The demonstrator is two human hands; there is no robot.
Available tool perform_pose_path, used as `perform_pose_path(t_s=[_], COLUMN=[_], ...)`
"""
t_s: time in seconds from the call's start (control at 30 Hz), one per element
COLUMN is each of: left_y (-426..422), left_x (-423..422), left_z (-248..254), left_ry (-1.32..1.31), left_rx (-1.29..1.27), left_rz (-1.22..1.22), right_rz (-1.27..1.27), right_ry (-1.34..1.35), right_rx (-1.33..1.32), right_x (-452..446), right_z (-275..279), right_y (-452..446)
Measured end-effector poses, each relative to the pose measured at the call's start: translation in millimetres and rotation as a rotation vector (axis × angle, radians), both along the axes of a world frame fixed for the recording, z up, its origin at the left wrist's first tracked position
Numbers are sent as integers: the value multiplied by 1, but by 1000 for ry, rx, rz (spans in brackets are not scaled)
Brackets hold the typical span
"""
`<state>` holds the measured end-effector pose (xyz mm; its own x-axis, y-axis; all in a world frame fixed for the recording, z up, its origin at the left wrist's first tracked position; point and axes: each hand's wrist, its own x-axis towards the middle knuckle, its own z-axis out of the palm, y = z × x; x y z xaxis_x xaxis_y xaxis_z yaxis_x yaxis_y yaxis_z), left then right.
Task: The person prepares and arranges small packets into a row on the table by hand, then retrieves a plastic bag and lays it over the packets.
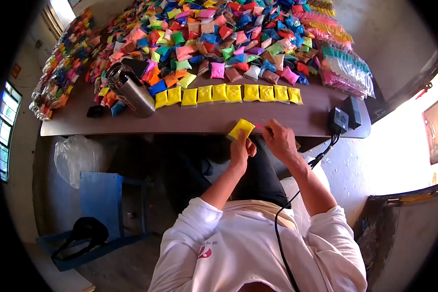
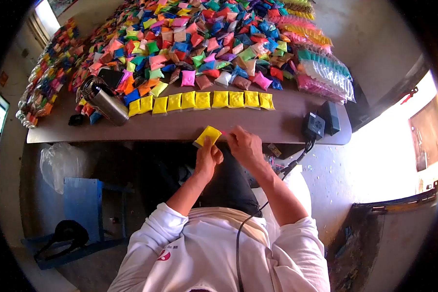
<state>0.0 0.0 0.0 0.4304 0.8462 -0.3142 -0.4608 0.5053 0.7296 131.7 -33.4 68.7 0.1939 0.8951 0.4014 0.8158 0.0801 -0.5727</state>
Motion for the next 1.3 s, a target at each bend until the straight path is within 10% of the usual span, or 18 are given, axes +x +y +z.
perform_pose_path(t_s=[1.1,1.3], left_y=[3,-4], left_x=[9,13], left_z=[-5,5], left_ry=[83,189], left_rx=[83,43], left_rz=[87,126], right_rz=[-273,-5], right_ry=[-232,-129], right_rx=[-56,10], right_x=[-1,-20], right_z=[-14,-19], right_y=[22,8])
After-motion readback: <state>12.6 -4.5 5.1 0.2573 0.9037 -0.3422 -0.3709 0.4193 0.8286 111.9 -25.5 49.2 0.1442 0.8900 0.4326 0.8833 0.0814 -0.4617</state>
